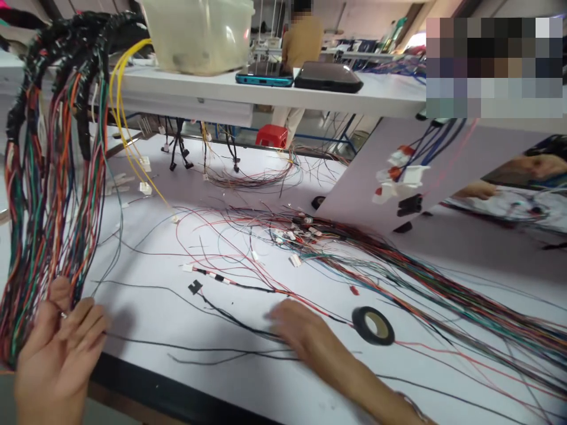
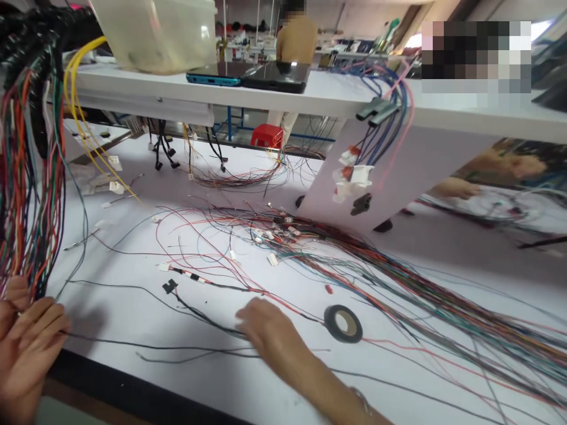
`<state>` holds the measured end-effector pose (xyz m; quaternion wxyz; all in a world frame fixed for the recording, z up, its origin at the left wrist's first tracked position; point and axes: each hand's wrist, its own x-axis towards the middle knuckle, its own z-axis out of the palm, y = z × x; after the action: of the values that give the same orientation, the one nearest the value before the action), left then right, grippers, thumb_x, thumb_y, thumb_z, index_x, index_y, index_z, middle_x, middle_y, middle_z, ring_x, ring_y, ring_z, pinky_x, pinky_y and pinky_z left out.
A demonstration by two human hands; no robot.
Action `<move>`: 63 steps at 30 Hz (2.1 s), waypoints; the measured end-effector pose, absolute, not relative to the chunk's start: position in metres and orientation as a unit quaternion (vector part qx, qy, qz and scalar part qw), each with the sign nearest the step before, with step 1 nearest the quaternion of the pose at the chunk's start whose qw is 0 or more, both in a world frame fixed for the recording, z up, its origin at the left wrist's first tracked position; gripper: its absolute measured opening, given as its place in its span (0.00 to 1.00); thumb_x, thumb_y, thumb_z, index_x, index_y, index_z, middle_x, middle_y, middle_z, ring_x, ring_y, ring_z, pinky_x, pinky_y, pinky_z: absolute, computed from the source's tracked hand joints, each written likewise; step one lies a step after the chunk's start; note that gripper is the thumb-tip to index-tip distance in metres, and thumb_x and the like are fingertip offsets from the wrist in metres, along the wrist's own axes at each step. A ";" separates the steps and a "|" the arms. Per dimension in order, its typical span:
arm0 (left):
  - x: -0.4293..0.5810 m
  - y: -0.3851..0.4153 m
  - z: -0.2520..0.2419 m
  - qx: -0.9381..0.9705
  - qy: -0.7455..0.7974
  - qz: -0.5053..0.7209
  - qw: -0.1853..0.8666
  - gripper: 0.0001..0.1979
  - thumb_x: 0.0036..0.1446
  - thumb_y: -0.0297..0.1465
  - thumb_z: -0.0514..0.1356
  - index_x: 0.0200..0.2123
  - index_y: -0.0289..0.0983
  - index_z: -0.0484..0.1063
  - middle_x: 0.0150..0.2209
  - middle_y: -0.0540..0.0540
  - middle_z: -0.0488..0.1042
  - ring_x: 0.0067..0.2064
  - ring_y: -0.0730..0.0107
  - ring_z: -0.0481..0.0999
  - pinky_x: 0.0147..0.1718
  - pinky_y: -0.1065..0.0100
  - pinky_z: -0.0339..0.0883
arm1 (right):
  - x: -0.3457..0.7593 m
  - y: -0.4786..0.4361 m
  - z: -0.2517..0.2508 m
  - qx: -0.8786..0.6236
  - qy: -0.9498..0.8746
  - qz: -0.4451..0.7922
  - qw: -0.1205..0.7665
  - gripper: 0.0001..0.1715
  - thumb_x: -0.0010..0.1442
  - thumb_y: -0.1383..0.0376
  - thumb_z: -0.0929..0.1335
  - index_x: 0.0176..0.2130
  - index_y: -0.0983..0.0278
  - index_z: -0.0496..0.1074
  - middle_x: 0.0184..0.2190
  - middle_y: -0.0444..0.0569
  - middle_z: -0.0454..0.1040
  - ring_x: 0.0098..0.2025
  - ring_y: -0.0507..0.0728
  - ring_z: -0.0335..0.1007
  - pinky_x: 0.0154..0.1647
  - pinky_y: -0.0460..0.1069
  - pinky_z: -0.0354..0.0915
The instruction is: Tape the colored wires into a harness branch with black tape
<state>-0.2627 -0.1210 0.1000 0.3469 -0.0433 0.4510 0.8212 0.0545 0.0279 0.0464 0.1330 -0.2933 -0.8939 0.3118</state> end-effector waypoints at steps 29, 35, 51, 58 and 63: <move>-0.132 -0.002 0.043 0.167 0.537 0.473 0.678 0.18 0.49 0.41 0.63 0.38 0.34 0.69 0.14 0.61 0.52 0.15 0.84 0.42 0.14 0.76 0.37 | 0.052 0.083 0.027 -0.358 -0.565 0.717 0.198 0.20 0.55 0.51 0.69 0.32 0.66 0.66 0.24 0.45 0.73 0.19 0.47 0.49 0.20 0.45 0.44; -0.120 0.006 0.035 0.166 0.555 0.457 0.675 0.19 0.43 0.44 0.66 0.29 0.33 0.70 0.13 0.61 0.52 0.14 0.85 0.43 0.13 0.75 0.36 | 0.054 0.080 0.021 -0.337 -0.515 0.759 0.211 0.19 0.55 0.54 0.70 0.30 0.67 0.67 0.24 0.47 0.74 0.18 0.46 0.49 0.19 0.44 0.42; -0.093 0.001 0.032 0.142 0.532 0.540 0.637 0.17 0.46 0.40 0.66 0.22 0.36 0.63 0.13 0.61 0.50 0.15 0.84 0.44 0.13 0.76 0.40 | 0.051 0.071 0.018 -0.352 -0.515 0.740 0.253 0.19 0.57 0.52 0.67 0.30 0.65 0.65 0.22 0.44 0.71 0.18 0.47 0.49 0.20 0.45 0.45; -0.132 -0.012 0.043 0.053 0.433 0.716 0.545 0.09 0.51 0.34 0.64 0.29 0.35 0.67 0.19 0.59 0.51 0.17 0.83 0.46 0.14 0.78 0.45 | 0.056 0.073 0.015 -0.425 -0.647 0.582 0.249 0.21 0.60 0.49 0.62 0.28 0.63 0.63 0.19 0.41 0.62 0.22 0.50 0.54 0.25 0.46 0.52; -0.228 -0.031 0.058 0.011 0.418 0.840 0.346 0.05 0.52 0.26 0.61 0.26 0.34 0.67 0.21 0.55 0.58 0.19 0.81 0.56 0.17 0.78 0.56 | 0.066 0.084 0.010 -0.485 -0.695 0.466 0.256 0.21 0.61 0.49 0.59 0.27 0.62 0.61 0.19 0.39 0.58 0.21 0.51 0.52 0.23 0.46 0.53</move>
<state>-0.2277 -0.0309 0.0578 0.3459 0.0111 0.4184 0.8397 0.0659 0.0843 0.0098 0.2557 -0.4848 -0.6949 0.4656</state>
